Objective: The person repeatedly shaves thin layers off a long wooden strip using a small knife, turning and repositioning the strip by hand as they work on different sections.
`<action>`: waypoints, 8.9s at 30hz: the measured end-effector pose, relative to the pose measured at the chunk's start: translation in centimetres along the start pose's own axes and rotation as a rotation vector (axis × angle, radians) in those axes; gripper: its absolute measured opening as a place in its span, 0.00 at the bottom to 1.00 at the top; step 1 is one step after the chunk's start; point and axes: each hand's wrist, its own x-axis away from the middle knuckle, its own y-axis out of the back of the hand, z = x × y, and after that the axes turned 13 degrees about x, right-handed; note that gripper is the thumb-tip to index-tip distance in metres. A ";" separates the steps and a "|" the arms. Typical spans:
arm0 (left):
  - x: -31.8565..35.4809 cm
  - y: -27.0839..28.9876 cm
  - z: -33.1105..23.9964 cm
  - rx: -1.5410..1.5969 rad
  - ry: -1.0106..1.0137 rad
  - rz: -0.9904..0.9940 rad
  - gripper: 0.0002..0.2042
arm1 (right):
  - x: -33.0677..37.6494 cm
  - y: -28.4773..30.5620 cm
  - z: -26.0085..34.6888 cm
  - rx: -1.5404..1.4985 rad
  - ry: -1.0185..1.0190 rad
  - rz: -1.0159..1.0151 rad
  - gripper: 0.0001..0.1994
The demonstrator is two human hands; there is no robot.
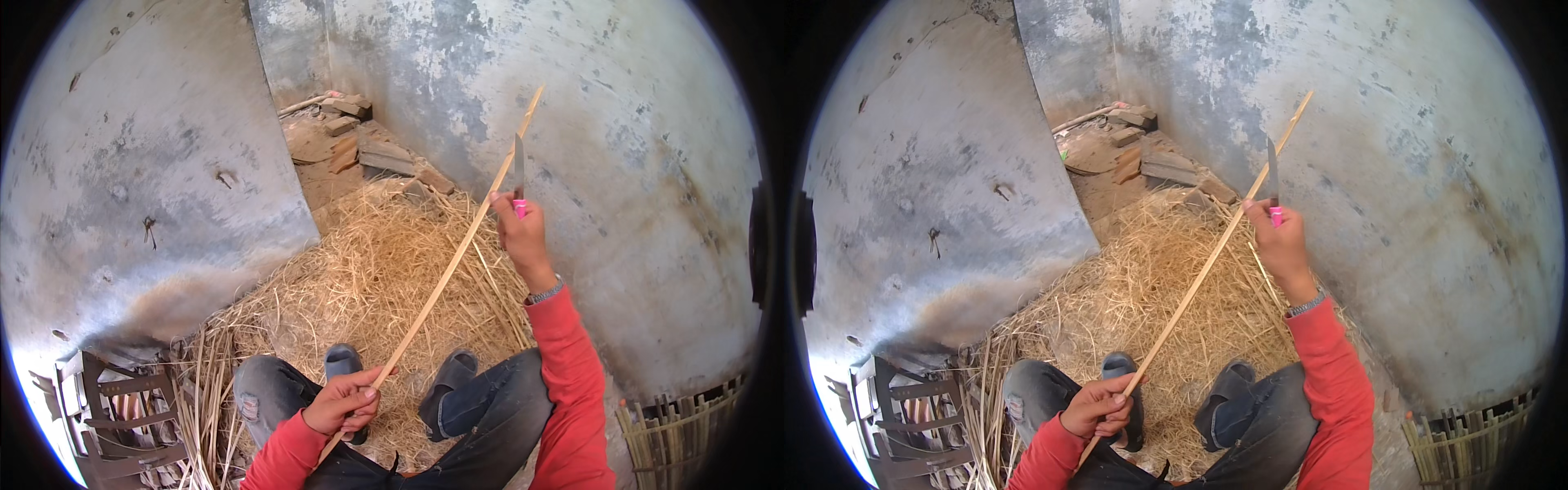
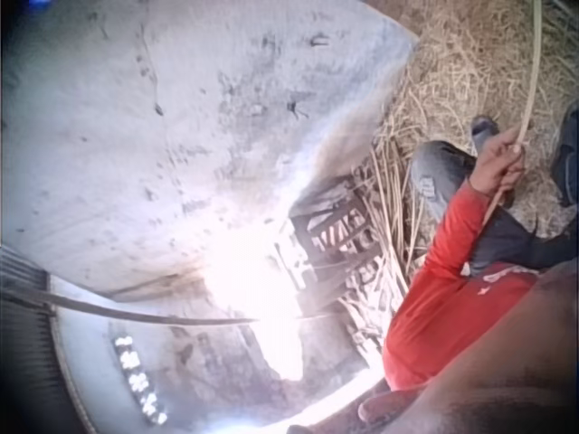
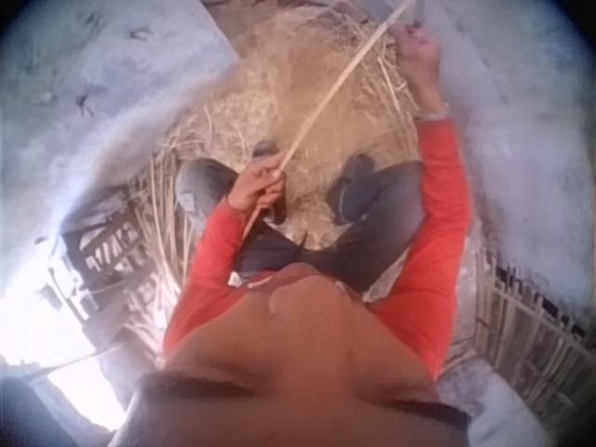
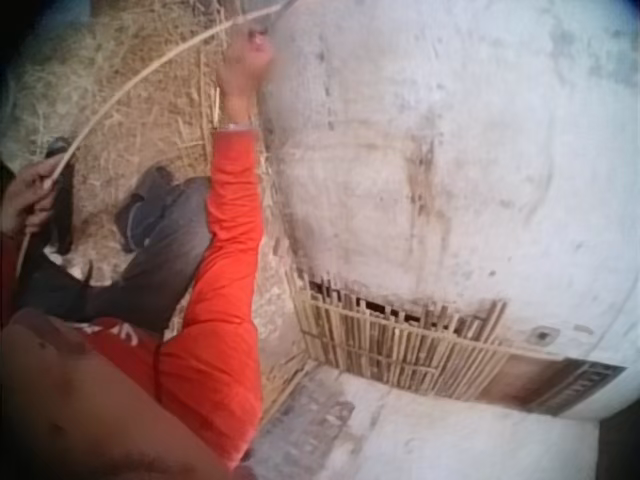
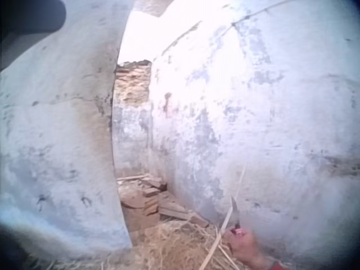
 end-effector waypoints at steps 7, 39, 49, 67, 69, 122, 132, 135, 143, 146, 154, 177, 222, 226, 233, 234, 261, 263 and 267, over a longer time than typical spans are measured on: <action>-1.3 -0.5 0.9 -0.231 -0.135 -0.078 0.25 | 1.0 -1.2 0.1 -0.072 0.034 0.080 0.12; -0.3 -2.0 0.6 0.242 -0.199 0.021 0.28 | 8.1 -8.1 2.9 0.862 0.661 0.097 0.22; -0.1 -1.3 1.5 0.269 -0.023 0.136 0.28 | -1.0 -0.5 1.2 0.736 0.415 -0.325 0.27; -0.4 -1.6 1.8 0.285 0.031 0.136 0.28 | 1.7 1.6 2.4 0.388 0.270 -0.161 0.24; -0.4 -1.1 1.7 0.295 0.035 0.131 0.28 | 2.2 1.0 2.3 0.392 0.223 -0.107 0.23; 0.0 -1.4 0.9 0.289 -0.083 0.155 0.27 | 2.3 -1.9 5.0 0.523 0.410 -0.066 0.21; 0.5 -0.4 0.4 0.346 -0.140 0.160 0.27 | 6.2 -4.4 3.9 0.517 0.529 0.142 0.19; 0.2 -0.9 0.3 0.306 -0.107 0.157 0.27 | 4.0 -3.2 4.8 0.507 0.433 -0.020 0.18; 0.4 -0.4 0.1 0.330 -0.158 0.164 0.27 | 8.4 -5.8 4.3 0.490 0.577 0.221 0.21; 0.3 -0.9 0.4 0.327 -0.140 0.151 0.27 | 5.4 -4.1 4.9 0.466 0.486 0.097 0.20; 0.8 -0.1 0.8 0.400 -0.117 0.209 0.27 | 6.0 -4.0 3.8 0.431 0.484 0.012 0.21; -0.3 -0.8 0.0 0.350 -0.142 0.129 0.28 | 10.2 -6.0 4.7 0.560 0.672 0.356 0.20; -0.9 -0.2 0.7 0.689 -0.021 0.340 0.29 | 5.7 -5.0 5.6 0.539 0.437 -0.011 0.16; -0.8 0.2 0.3 0.801 -0.094 0.370 0.29 | 12.8 -8.1 3.9 0.582 0.588 0.308 0.18; -0.3 -0.2 0.5 0.751 -0.114 0.345 0.28 | 10.0 -7.2 6.1 0.496 0.410 0.255 0.18; -0.5 -0.2 0.4 0.762 -0.114 0.348 0.28 | 10.9 -7.5 5.7 0.512 0.464 0.286 0.19; -0.5 -0.3 1.6 -0.231 -0.130 0.016 0.26 | 2.1 -0.5 3.1 0.352 0.230 -0.196 0.19; -0.3 -0.3 1.8 -0.226 -0.160 0.011 0.26 | 2.2 -0.5 2.8 0.450 0.349 -0.276 0.21; -0.4 -1.4 1.7 -0.139 -0.258 -0.109 0.25 | 4.3 -1.8 2.9 0.561 0.359 -0.097 0.22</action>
